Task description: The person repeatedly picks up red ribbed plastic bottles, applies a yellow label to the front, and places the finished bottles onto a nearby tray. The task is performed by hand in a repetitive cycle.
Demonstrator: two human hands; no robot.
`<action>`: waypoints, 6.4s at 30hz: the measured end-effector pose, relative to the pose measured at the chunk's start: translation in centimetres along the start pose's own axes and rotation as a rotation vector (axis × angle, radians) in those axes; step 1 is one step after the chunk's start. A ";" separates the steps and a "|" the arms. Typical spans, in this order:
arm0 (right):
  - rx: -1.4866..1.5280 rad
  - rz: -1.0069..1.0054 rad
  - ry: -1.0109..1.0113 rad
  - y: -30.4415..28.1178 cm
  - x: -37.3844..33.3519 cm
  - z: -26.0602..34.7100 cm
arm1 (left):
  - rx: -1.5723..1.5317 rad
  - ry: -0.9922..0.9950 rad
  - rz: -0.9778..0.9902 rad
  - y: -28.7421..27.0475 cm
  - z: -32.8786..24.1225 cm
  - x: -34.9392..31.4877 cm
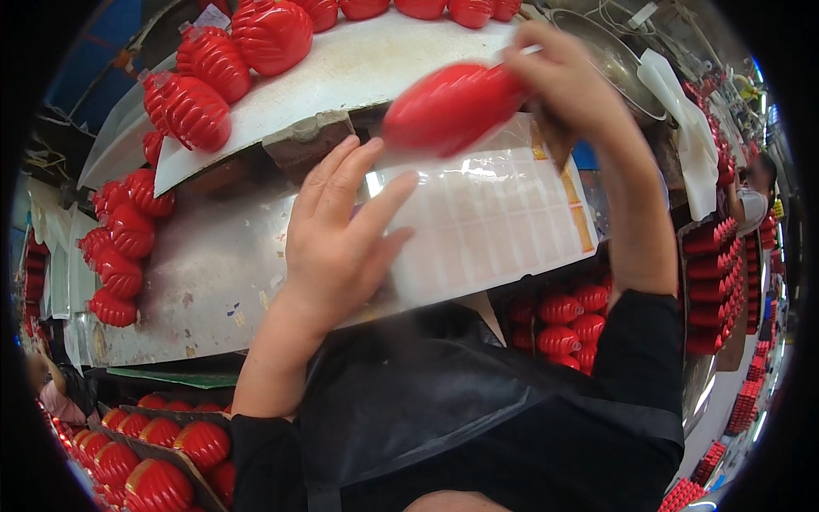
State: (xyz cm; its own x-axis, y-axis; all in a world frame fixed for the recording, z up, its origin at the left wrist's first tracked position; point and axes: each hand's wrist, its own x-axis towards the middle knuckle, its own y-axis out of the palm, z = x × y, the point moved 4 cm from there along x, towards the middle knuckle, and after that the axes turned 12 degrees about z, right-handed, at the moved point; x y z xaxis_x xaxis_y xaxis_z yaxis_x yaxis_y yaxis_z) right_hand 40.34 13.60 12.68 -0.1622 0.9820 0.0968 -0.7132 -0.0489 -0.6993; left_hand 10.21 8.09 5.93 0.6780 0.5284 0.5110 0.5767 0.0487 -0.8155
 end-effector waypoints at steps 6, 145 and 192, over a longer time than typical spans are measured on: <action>0.432 0.327 -0.073 15.0 0.2 2.9 | -0.191 -0.291 -0.012 1.4 2.4 -3.7; -0.014 0.197 -0.205 20.3 1.1 4.3 | -0.269 -0.382 0.075 2.5 10.3 -5.4; -0.008 0.111 -0.179 19.4 0.4 5.5 | -0.899 -0.735 -0.007 3.4 12.4 -4.4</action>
State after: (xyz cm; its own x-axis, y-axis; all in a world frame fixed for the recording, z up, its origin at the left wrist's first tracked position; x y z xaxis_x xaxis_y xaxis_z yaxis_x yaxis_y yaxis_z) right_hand 22.70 12.00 3.06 -0.3589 0.9224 0.1430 -0.6789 -0.1528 -0.7181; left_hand 3.54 16.41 -2.44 0.4158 0.9094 -0.0066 0.8948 -0.4104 -0.1759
